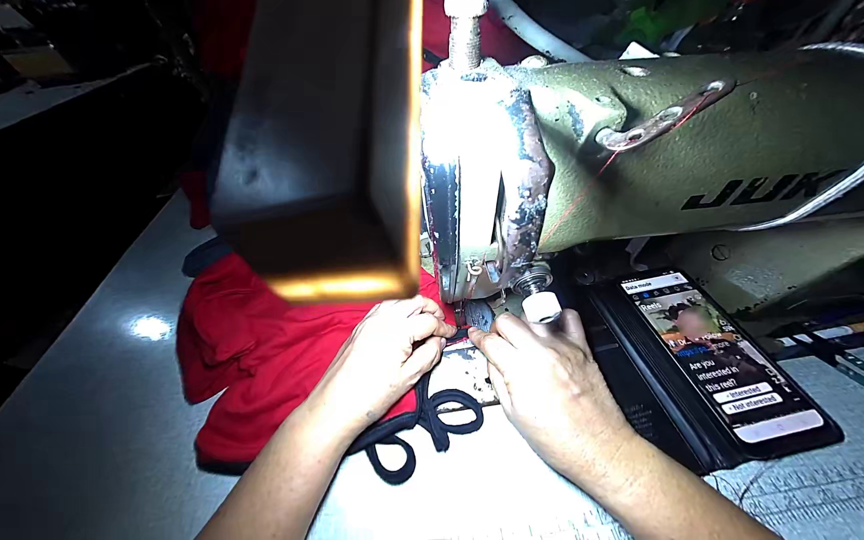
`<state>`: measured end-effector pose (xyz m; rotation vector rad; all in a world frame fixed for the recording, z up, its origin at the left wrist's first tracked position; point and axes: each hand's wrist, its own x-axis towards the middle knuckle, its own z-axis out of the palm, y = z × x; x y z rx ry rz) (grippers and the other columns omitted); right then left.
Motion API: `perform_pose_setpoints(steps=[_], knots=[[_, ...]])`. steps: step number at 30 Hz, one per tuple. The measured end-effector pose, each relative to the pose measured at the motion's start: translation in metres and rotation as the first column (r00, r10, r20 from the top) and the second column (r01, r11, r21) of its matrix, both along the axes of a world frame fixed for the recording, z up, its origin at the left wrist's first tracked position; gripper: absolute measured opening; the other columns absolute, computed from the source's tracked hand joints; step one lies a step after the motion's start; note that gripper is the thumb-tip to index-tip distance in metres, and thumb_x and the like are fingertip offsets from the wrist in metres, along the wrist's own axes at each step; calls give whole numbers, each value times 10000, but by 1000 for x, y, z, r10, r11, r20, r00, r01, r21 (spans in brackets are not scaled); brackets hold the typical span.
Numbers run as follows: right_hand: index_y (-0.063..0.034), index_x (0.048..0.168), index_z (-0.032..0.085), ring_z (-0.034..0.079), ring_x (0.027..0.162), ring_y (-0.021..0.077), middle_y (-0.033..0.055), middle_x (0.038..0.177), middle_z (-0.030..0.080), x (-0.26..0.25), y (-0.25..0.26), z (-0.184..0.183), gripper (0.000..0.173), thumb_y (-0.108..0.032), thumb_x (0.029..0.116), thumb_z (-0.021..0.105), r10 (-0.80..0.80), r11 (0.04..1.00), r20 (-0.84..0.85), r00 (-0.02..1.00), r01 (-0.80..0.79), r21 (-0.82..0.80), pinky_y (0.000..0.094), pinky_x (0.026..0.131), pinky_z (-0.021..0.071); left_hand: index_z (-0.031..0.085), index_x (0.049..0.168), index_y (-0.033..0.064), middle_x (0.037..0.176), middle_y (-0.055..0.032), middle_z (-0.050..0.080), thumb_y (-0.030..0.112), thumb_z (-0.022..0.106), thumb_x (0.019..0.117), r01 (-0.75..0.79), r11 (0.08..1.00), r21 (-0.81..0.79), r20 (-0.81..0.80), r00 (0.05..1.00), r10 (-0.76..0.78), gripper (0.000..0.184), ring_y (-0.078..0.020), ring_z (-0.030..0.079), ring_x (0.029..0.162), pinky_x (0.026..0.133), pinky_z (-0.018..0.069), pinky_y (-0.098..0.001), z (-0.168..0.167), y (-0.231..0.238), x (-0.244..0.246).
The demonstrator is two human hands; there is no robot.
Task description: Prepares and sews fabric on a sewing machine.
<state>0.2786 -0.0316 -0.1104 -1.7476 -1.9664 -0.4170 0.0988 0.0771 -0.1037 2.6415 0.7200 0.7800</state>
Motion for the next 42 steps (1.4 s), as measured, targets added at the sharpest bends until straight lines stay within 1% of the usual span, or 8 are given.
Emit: perform_pose_setpoints(steps=[6, 10, 15, 20, 27, 30, 36, 42], knots=[[-180, 1016, 810, 635, 781, 228, 9, 846, 671, 0, 1, 3, 202, -146, 897, 651, -19, 1000, 0, 1000, 19, -14, 456, 727, 452, 776, 910, 176, 1019, 76, 698, 210, 550, 938, -34, 999, -18, 5, 999, 34, 229, -54, 626, 1058, 935, 489, -277, 1, -1, 2], [-176, 1016, 805, 637, 793, 229, 16, 858, 670, 0, 1, 3, 192, -147, 884, 669, -12, 1000, -1, 1000, 12, -14, 462, 742, 451, 756, 914, 157, 1019, 51, 698, 190, 534, 962, -35, 999, 7, 3, 999, 35, 229, -93, 627, 1069, 923, 488, -307, 0, -2, 4], [-171, 1032, 803, 631, 777, 227, 25, 846, 659, 1, 2, 3, 199, -148, 893, 662, -1, 1000, -10, 1000, 0, -25, 468, 748, 451, 715, 920, 138, 1024, 32, 672, 183, 497, 993, -34, 998, 46, -60, 998, 37, 234, -119, 611, 1075, 905, 482, -320, 2, -3, 6], [-160, 1003, 798, 630, 777, 225, 24, 846, 655, 1, 2, 3, 183, -134, 889, 657, 5, 1000, -22, 1000, -5, -12, 462, 740, 453, 716, 917, 130, 1017, 26, 681, 173, 491, 987, -23, 997, 74, -54, 998, 27, 240, -120, 619, 1074, 900, 484, -323, 1, -4, 6], [-173, 1009, 796, 631, 800, 226, 19, 866, 659, 2, 2, 1, 184, -145, 893, 656, 7, 1000, -24, 1000, -7, -11, 467, 761, 448, 720, 912, 130, 998, 18, 682, 177, 513, 986, -47, 994, 102, -50, 997, 53, 225, -135, 622, 1046, 875, 488, -318, -1, -6, 6], [-188, 1044, 805, 638, 812, 226, 13, 891, 674, 2, 2, 2, 214, -147, 906, 647, -3, 1000, -19, 1000, 2, -29, 462, 750, 456, 721, 940, 125, 1002, 8, 662, 183, 521, 985, -60, 994, 87, -74, 995, 67, 214, -146, 609, 1036, 867, 483, -318, 2, -8, 5], [-196, 1074, 803, 623, 808, 217, 9, 875, 658, 1, 2, 3, 235, -132, 910, 646, -23, 998, -15, 1000, 23, -54, 460, 764, 442, 727, 917, 127, 938, 18, 644, 161, 536, 969, -76, 994, 73, -51, 996, 80, 201, -137, 606, 974, 842, 484, -307, 2, -6, 7], [-219, 1088, 812, 627, 823, 210, 10, 869, 659, 3, 4, 2, 269, -138, 928, 611, -37, 998, -73, 997, 33, -59, 443, 773, 442, 742, 955, 136, 935, 21, 628, 153, 552, 961, -80, 995, 66, -27, 996, 82, 190, -139, 596, 975, 837, 479, -308, 1, -5, 8]])
